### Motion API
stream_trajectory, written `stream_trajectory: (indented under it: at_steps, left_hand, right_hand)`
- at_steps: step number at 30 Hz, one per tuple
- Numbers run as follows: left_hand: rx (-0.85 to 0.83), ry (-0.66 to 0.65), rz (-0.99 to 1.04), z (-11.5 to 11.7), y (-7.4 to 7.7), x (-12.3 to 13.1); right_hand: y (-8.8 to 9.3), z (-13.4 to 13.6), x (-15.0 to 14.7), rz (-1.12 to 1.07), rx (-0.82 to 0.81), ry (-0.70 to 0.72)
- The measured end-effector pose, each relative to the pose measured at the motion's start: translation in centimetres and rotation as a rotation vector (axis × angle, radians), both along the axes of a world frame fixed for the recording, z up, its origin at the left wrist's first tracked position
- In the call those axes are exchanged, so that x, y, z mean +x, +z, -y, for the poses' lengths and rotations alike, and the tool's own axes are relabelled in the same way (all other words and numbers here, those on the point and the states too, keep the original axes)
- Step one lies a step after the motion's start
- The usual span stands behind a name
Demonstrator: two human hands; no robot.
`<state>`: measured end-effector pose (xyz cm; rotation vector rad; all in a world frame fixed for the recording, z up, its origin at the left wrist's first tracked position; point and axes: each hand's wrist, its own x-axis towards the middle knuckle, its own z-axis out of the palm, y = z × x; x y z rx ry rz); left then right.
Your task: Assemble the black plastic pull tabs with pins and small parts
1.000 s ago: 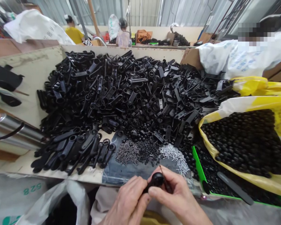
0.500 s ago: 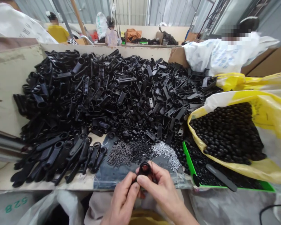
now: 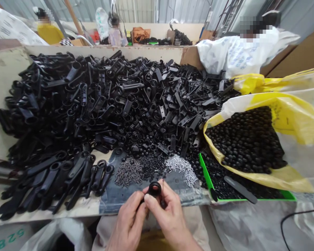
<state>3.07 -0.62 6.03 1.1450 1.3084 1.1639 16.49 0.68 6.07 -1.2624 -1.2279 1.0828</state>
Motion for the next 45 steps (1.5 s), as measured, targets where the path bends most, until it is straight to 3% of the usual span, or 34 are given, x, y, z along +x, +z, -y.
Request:
stream_trajectory:
  at_steps: [4, 8, 13, 17, 20, 22, 25, 28, 30, 35, 37, 40, 43, 45]
  left_hand:
    - [-0.075, -0.227, -0.024, -0.9, 0.6, -0.7]
    - [-0.173, -0.221, 0.047, -1.1, 0.8, -1.8]
    - [0.008, -0.423, -0.268, -1.3, 1.3, -3.5]
    - [0.083, -0.403, -0.340, -0.6, 0.8, -3.8]
    - [0.010, -0.407, -0.363, -0.2, 0.3, -3.1]
    - [-0.091, -0.417, -0.319, -0.3, 0.3, -2.6]
    - [-0.246, -0.447, -0.077, -0.8, 0.7, -2.1]
    - [-0.309, -0.455, 0.140, -1.1, 1.2, -2.4]
    - [-0.259, -0.463, 0.061, -0.9, 1.3, -2.7]
    - [0.068, -0.301, -0.363, 0.1, 0.6, -2.7]
    - [0.175, -0.231, -0.422, 0.1, 0.2, -2.1]
    - [0.198, -0.144, -0.505, -0.5, -0.6, -1.0]
    - [0.199, -0.048, -0.548, -0.7, -1.4, -0.6]
    - [0.289, -0.012, -0.561, -0.5, -1.6, -0.8]
  right_hand:
    - [0.0, -0.3, 1.0, -0.019, -0.070, 0.094]
    - [0.8, -0.2, 1.9, -0.022, -0.131, 0.168]
    - [1.8, 0.0, 2.0, -0.078, -0.175, 0.272]
    - [1.4, 0.4, 1.9, -0.056, -0.197, 0.247]
    - [0.3, 0.3, 1.6, -0.120, -0.243, 0.216]
    - [-0.6, 0.0, 1.4, -0.277, -0.315, 0.228]
    - [-1.2, -0.7, 1.1, -0.521, -0.461, 0.264]
    - [-0.8, -1.3, 1.1, -0.543, -0.463, 0.278]
    - [-0.1, -1.4, 1.3, -0.496, -0.419, 0.284]
    - [0.9, -1.4, 1.3, -0.386, -0.365, 0.287]
    - [0.7, -1.5, 0.9, -0.314, -0.306, 0.242]
    - [0.1, -2.1, -0.1, -0.223, -0.233, 0.129]
    - [-0.2, -2.4, -0.7, -0.277, -0.253, 0.041]
    - [0.0, -2.2, -0.5, -0.349, -0.306, 0.069]
